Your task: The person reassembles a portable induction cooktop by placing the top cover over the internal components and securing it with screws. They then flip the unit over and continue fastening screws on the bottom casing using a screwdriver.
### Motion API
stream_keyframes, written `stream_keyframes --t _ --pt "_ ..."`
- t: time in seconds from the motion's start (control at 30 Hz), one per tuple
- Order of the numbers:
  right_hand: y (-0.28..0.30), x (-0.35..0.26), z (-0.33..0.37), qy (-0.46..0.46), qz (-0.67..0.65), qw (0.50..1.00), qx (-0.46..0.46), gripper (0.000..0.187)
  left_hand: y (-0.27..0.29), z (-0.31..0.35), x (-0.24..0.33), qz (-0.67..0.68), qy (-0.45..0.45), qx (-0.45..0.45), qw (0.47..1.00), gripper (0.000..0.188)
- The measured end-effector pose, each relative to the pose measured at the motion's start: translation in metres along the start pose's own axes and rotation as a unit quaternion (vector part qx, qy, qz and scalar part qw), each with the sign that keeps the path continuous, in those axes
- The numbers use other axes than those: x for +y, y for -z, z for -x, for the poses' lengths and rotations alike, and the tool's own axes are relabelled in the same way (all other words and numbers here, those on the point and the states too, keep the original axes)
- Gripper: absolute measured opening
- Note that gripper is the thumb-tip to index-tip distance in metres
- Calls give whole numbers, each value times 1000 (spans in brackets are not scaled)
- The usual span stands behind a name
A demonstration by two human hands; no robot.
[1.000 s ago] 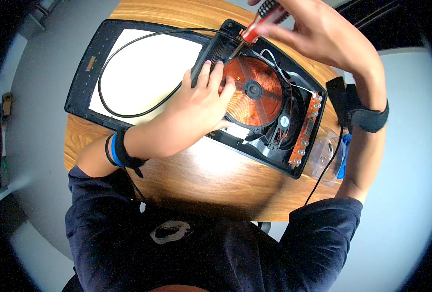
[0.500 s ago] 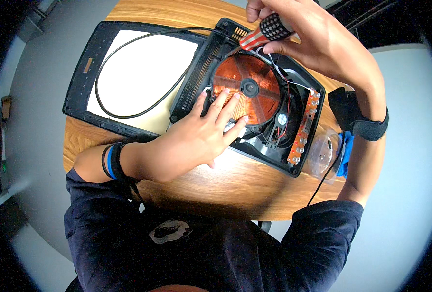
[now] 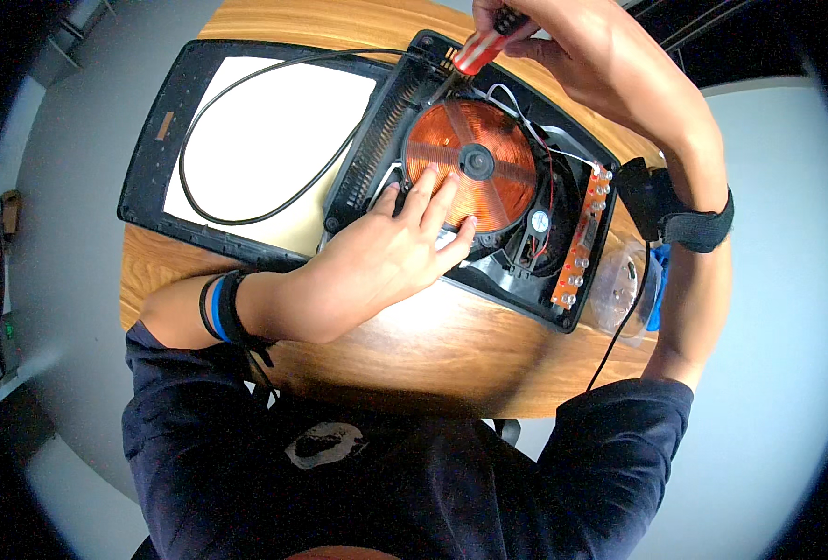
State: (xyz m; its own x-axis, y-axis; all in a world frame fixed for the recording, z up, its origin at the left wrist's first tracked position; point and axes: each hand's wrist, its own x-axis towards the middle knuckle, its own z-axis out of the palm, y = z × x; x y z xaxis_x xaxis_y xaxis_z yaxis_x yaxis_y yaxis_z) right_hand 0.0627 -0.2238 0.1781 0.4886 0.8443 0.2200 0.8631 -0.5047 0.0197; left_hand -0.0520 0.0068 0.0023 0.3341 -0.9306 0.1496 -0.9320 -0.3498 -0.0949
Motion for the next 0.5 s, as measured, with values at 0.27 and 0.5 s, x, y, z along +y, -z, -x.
stream_keyframes --t 0.27,0.5 --pt "-3 -28 4 -169 60 984 -15 39 -6 0 3 7 27 26 999 48" --pt "5 -25 7 -190 106 968 -125 39 -6 -3 2 -7 14 35 999 42"
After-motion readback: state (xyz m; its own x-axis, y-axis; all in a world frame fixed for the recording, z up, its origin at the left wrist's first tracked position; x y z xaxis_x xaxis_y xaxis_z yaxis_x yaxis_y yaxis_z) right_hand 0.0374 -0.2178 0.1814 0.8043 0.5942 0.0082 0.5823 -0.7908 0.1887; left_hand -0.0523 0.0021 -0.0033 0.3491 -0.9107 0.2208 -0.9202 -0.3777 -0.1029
